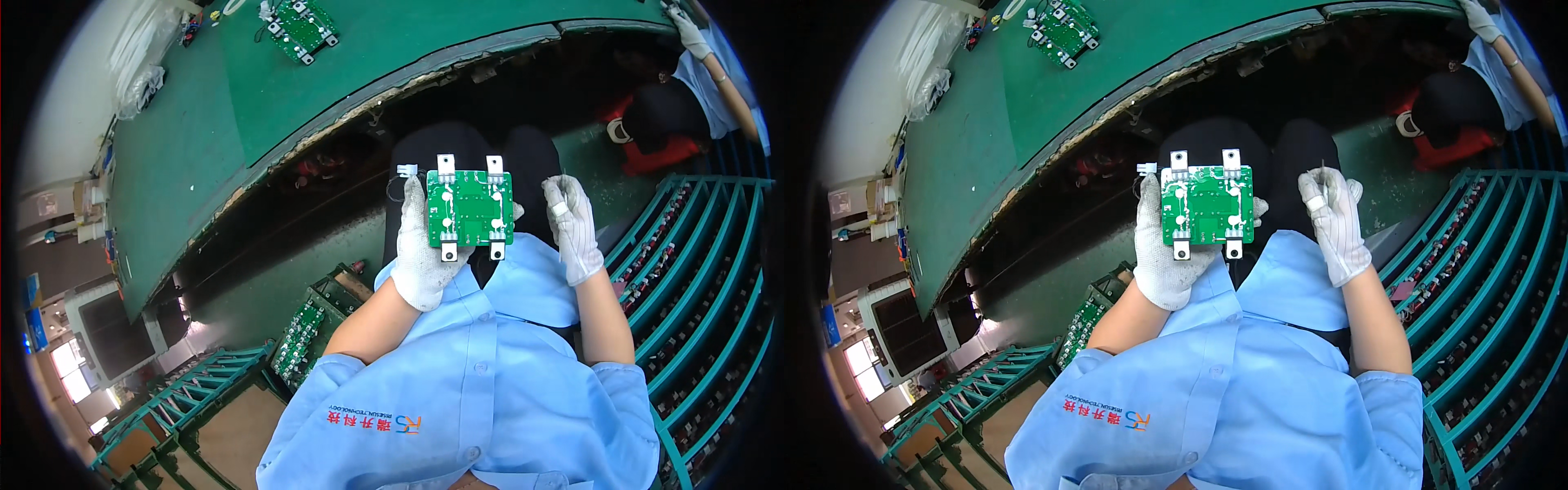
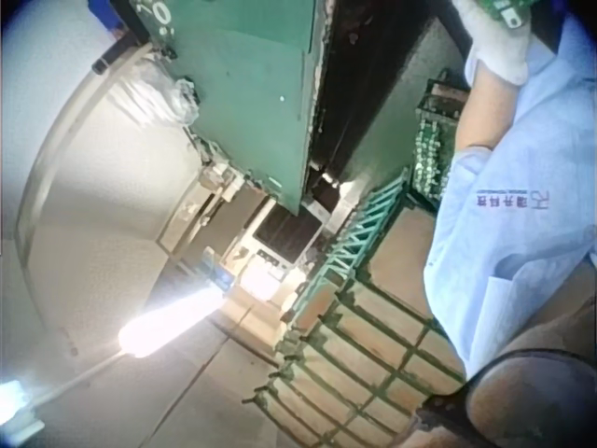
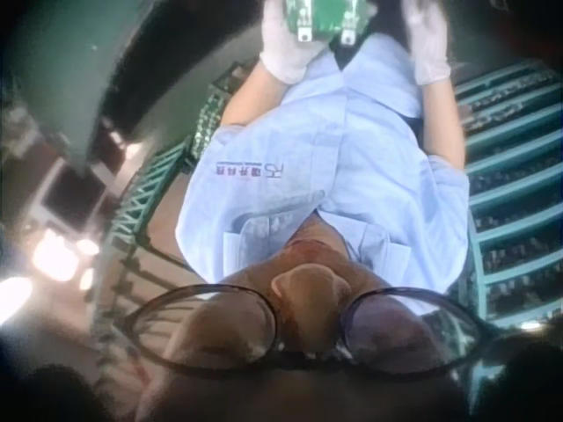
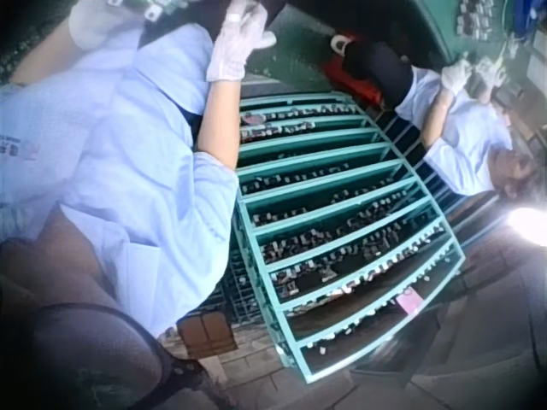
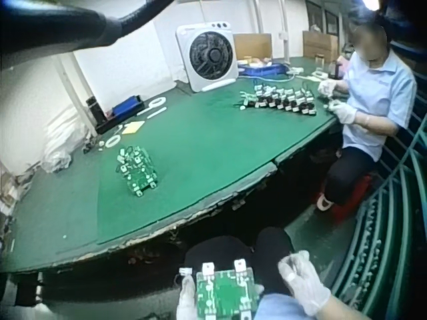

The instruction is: Assembling and inspecting printed circuit boards at a workstation.

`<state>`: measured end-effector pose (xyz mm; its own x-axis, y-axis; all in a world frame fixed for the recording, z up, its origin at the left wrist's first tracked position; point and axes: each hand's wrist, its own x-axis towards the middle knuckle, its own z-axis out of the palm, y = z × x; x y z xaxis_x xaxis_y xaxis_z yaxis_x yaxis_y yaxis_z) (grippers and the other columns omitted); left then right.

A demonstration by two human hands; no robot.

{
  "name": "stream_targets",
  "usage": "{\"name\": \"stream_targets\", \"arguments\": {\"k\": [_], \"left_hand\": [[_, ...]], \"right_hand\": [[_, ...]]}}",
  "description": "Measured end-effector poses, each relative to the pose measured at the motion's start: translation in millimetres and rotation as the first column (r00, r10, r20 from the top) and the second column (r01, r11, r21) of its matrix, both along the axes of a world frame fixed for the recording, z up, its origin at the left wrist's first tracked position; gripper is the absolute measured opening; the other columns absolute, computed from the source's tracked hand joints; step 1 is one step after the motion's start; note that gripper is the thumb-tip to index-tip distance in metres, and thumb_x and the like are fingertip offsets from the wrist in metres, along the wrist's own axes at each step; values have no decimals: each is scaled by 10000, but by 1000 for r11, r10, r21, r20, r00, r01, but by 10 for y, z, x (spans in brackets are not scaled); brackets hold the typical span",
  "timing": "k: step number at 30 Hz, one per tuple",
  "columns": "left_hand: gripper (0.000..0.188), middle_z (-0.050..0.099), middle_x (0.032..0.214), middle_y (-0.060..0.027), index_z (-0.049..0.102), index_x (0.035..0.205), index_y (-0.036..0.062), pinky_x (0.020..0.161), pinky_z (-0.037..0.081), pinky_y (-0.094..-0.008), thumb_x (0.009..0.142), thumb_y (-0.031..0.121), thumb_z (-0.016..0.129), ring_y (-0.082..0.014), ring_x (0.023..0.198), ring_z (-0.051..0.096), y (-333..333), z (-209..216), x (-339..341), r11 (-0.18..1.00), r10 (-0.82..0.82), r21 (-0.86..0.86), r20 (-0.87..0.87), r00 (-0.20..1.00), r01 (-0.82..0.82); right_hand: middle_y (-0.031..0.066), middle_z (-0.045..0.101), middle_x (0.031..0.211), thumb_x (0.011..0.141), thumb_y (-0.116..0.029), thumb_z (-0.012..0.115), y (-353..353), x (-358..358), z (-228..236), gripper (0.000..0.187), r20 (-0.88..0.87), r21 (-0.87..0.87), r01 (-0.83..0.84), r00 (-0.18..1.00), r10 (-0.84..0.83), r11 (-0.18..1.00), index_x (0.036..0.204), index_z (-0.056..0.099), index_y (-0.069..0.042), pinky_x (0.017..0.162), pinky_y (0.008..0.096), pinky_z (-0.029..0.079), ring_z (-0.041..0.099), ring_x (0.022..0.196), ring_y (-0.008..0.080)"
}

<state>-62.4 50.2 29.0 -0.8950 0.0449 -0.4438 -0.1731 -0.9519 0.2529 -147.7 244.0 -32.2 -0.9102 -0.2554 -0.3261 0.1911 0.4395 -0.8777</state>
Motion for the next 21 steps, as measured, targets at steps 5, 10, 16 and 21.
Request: {"name": "stream_targets", "arguments": {"k": [5, 10, 16, 21], "left_hand": [[870, 494, 1185, -345, 376, 1304, -69, 980, 409, -496, 855, 675, 328, -440, 1117, 515, 13, -74, -29, 1000, 5, -9, -36, 999, -6], [881, 508, 1188, -324, 392, 1299, -63, 964, 424, -471, 847, 691, 324, -412, 1104, 532, 57, -48, -64, 992, 40, -118, -12, 999, -41], [1014, 508, 1236, -261, 380, 1328, -5, 963, 426, -410, 729, 812, 345, -334, 1118, 538, 118, -50, -78, 870, 287, -382, -121, 950, -311], [995, 479, 1283, -232, 371, 1333, 7, 960, 422, -388, 737, 804, 346, -318, 1127, 524, 154, -60, -115, 840, 362, -371, -160, 918, -396]], "right_hand": [[-24, 472, 660, 889, -296, 578, -56, 212, -10, 294, 170, -273, 284, 955, -244, 919, 958, 536, -13, 436, 192, 287, 376, 495, 37], [2, 465, 600, 879, -238, 543, -52, 345, -95, 238, 199, -115, 114, 976, -90, 987, 934, 539, -6, 406, 235, 331, 398, 451, 63], [63, 528, 724, 908, -264, 515, -112, 507, 177, 309, 5, -195, -191, 981, 196, 962, 1001, 527, 31, 633, 264, 438, 517, 660, 126], [130, 574, 783, 890, -206, 515, -412, 526, 592, 219, -255, -250, -559, 825, 504, 790, 975, 556, -8, 563, 325, 465, 584, 615, 235]]}}
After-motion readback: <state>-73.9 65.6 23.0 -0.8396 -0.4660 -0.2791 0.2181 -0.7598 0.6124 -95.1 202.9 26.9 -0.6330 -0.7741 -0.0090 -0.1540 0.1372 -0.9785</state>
